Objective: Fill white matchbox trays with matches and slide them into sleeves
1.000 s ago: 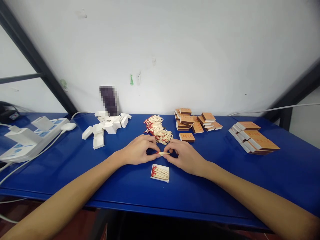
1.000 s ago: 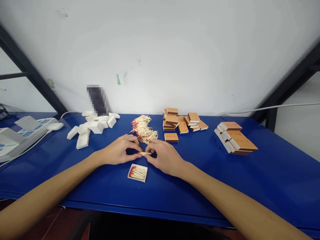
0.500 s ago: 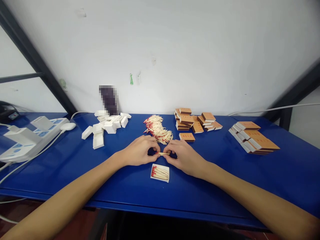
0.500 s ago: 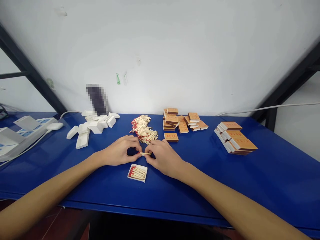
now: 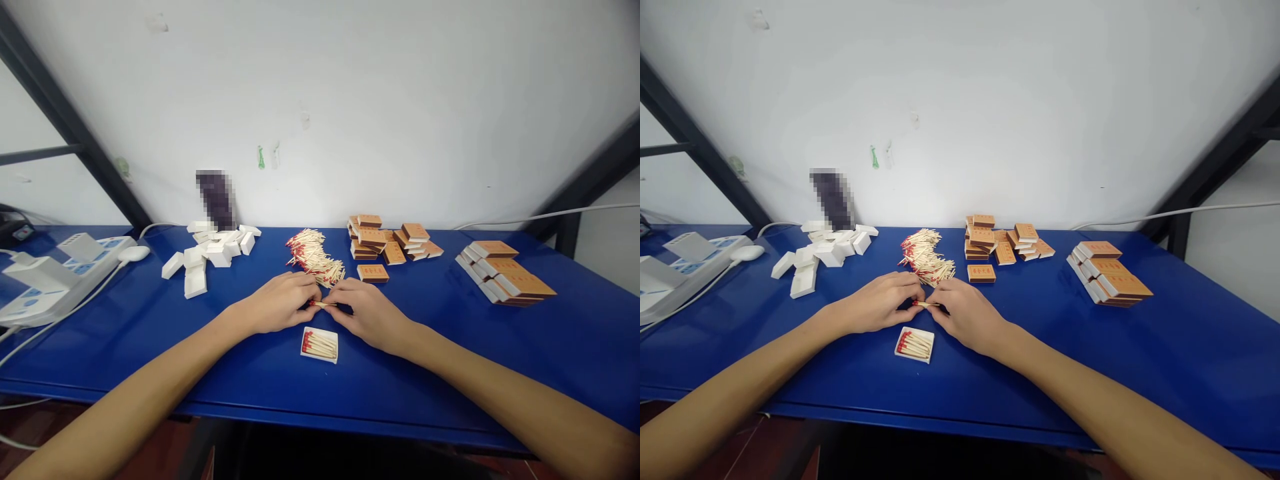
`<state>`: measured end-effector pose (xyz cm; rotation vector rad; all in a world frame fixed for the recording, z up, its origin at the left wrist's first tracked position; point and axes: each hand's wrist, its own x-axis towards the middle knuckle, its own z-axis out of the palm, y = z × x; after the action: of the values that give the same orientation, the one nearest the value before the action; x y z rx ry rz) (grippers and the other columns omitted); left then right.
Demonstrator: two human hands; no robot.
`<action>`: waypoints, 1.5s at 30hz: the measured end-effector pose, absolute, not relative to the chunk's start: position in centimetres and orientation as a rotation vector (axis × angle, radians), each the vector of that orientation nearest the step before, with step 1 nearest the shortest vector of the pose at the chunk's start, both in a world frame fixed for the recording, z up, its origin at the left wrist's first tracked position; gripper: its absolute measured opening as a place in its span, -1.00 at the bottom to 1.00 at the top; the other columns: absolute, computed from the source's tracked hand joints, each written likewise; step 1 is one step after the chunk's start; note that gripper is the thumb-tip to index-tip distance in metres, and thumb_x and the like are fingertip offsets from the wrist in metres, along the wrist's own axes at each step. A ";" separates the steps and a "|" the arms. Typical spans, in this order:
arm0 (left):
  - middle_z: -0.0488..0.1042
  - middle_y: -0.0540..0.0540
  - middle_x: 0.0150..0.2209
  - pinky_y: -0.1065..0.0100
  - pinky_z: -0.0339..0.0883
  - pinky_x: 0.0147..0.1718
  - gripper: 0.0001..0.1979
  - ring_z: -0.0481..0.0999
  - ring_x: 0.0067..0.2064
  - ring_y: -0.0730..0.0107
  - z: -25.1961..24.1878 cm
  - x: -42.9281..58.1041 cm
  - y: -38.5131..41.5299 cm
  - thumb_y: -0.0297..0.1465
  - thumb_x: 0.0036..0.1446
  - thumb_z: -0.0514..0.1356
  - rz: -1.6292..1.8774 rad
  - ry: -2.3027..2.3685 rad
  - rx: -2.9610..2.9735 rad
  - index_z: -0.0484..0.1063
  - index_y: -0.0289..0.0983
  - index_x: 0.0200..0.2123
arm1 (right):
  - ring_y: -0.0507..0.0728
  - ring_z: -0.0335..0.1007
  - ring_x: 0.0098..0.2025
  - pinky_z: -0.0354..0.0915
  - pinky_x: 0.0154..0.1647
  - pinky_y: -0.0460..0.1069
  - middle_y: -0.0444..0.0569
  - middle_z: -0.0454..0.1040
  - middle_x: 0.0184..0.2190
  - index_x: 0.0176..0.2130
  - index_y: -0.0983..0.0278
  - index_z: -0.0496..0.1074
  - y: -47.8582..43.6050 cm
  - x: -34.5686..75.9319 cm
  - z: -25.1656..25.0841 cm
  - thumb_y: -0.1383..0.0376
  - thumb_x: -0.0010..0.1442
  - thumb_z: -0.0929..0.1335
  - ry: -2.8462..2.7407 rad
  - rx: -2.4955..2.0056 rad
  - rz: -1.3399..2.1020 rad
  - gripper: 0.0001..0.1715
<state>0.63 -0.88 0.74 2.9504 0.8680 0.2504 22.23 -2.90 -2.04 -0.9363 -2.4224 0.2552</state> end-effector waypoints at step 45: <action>0.41 0.00 -0.29 0.33 0.23 -0.28 -0.57 0.40 -0.27 0.33 3.5 -0.2 -3.7 -0.14 -0.06 0.36 0.158 0.728 2.718 0.38 -0.22 -0.18 | 0.01 0.39 -0.43 0.20 -0.39 -0.09 -0.12 0.53 -0.43 -0.32 0.28 0.55 -7.0 21.8 -0.2 0.40 0.15 0.40 -2.438 -0.864 0.396 -0.91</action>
<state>-0.20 -3.68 3.52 2.7178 0.7276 0.1582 21.81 -6.96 -0.22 -0.8644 -2.4378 0.3958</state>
